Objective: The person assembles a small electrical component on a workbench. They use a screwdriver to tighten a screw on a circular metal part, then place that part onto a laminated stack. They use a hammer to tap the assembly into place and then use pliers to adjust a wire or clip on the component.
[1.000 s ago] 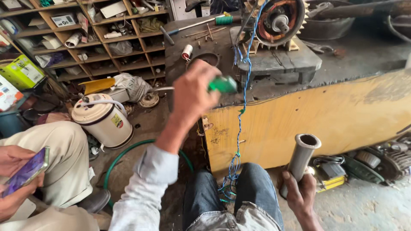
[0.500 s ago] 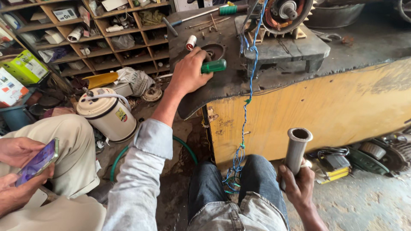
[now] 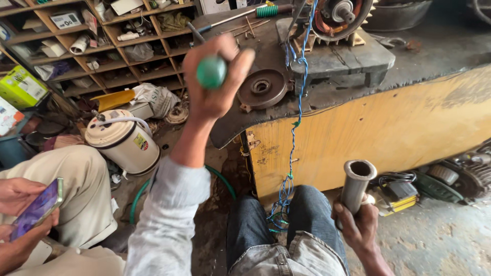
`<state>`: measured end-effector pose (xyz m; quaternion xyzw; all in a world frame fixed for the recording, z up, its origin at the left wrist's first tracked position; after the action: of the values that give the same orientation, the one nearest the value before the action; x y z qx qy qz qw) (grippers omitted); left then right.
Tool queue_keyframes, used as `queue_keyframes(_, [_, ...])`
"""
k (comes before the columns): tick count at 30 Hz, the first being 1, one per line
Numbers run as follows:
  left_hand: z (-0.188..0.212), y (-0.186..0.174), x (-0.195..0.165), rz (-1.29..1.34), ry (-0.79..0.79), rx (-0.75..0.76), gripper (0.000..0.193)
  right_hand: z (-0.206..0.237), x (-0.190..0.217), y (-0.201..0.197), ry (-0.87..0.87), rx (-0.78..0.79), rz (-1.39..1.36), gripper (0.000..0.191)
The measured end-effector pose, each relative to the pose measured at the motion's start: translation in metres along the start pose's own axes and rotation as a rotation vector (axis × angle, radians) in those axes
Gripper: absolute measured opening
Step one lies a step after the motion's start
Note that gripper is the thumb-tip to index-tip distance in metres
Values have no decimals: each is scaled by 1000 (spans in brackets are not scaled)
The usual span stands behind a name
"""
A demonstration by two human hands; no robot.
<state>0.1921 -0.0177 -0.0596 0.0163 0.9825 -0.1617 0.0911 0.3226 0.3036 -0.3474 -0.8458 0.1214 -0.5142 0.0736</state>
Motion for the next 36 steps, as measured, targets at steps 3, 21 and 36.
queue_keyframes(3, [-27, 35, 20, 263, 23, -1, 28, 2, 1, 2, 26, -1, 52, 22])
queue_keyframes(21, [-7, 53, 7, 270, -77, 52, 35, 6, 0, -1, -11, 5, 15, 21])
queue_keyframes(36, [-10, 64, 11, 599, -39, 97, 31, 8, -7, 0, -9, 32, -28, 23])
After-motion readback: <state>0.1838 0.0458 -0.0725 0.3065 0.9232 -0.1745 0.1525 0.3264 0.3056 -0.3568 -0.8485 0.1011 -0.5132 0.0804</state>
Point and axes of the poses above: each hand's wrist, its own z-axis away from the middle knuckle, its own y-axis out of the palm, x = y × z, the point moved 5 cm from there along -z, towards the middle knuckle, and after that the axes turned 8 degrees about x, right-handed, at the moved point
